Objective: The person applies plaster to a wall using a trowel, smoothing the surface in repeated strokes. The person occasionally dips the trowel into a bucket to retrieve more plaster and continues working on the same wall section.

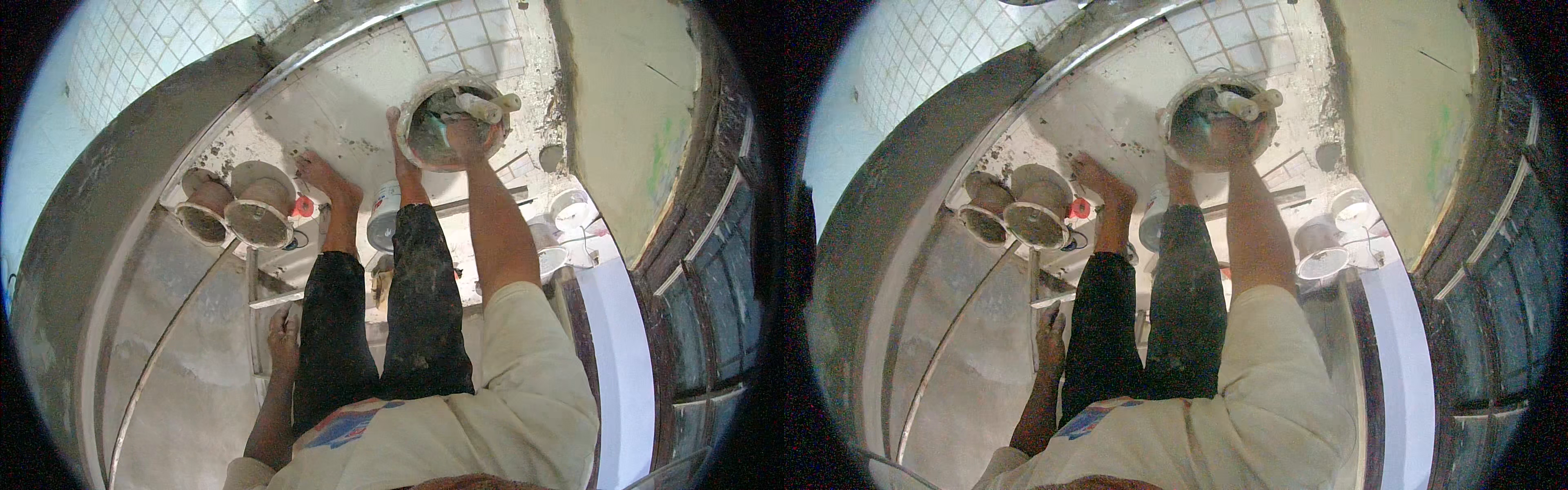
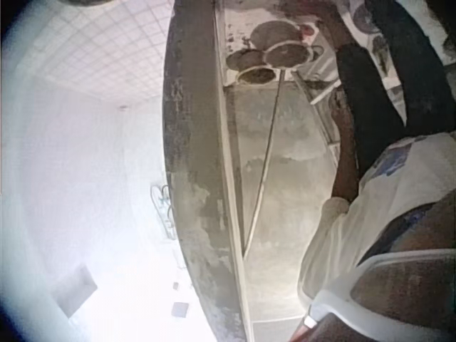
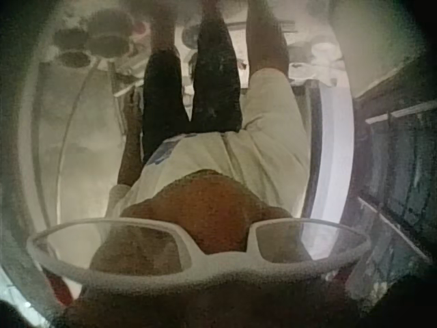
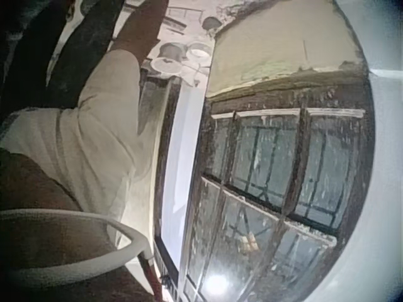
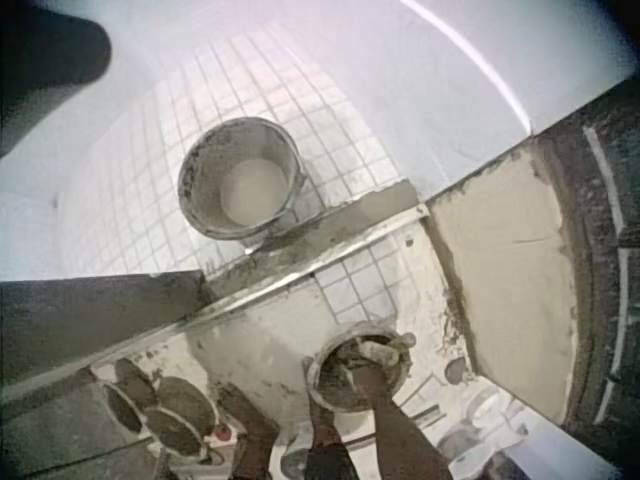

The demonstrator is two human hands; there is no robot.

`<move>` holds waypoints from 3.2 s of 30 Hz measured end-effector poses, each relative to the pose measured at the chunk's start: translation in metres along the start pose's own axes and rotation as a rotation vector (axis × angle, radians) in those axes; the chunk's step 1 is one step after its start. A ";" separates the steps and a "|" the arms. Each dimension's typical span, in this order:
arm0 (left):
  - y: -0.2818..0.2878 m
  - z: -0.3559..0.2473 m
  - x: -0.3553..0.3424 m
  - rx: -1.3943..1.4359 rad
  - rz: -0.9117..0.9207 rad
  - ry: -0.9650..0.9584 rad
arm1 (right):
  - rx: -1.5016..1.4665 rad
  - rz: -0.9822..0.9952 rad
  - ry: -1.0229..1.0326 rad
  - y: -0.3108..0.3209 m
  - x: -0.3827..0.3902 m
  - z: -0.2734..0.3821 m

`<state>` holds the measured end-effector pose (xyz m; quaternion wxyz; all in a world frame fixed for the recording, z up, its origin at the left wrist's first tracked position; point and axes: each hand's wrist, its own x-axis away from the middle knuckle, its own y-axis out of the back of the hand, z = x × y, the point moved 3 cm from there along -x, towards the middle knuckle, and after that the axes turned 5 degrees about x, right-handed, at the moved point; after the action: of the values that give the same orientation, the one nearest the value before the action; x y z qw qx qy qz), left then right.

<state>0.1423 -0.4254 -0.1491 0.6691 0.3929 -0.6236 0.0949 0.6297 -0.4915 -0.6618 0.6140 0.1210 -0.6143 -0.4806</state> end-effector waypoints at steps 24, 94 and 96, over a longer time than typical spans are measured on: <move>0.117 0.003 0.028 -0.334 -0.510 -0.670 | -0.778 -0.650 1.162 0.752 0.405 0.430; 0.210 0.123 0.008 -0.273 -0.392 -0.728 | -0.216 -1.100 1.387 0.736 0.389 0.599; 0.209 0.136 0.000 -0.293 -0.522 -0.811 | -0.245 -1.186 1.405 0.736 0.397 0.599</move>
<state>-0.0899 -0.3722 -0.0761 0.4226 0.4430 -0.7211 -0.3242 0.3472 -0.1464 0.2647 0.5074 0.6132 0.1164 -0.5942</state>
